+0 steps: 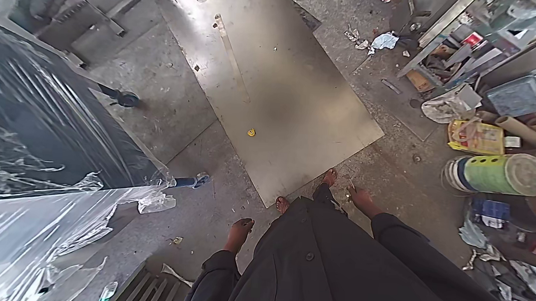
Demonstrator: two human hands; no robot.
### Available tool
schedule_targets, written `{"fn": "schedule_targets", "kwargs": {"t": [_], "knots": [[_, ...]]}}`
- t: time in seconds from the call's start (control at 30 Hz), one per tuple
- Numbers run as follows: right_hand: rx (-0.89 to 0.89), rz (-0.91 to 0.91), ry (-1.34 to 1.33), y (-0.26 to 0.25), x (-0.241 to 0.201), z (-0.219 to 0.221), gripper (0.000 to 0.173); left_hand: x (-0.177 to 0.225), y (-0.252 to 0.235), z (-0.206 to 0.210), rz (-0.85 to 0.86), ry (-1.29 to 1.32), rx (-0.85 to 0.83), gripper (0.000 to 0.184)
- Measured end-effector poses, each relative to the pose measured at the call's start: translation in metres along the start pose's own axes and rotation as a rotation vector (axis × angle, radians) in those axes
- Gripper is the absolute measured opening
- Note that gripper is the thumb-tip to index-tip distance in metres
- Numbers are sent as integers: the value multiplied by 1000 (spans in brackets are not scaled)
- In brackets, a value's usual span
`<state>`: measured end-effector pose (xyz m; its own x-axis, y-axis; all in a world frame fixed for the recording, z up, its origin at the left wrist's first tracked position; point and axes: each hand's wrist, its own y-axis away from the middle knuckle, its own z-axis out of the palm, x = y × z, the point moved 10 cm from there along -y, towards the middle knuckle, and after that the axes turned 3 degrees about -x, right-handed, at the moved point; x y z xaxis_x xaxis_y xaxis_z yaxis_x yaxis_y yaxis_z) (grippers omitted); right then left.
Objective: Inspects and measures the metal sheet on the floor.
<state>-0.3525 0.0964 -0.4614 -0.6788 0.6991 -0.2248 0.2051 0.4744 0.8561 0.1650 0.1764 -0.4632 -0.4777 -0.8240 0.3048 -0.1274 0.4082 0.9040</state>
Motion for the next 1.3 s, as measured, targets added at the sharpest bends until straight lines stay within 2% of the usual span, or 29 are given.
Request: {"fn": "schedule_targets", "kwargs": {"t": [1.3], "knots": [[-19, -32, 14, -2, -4, 4, 60, -4, -8, 2, 7, -15, -4, 38]]}}
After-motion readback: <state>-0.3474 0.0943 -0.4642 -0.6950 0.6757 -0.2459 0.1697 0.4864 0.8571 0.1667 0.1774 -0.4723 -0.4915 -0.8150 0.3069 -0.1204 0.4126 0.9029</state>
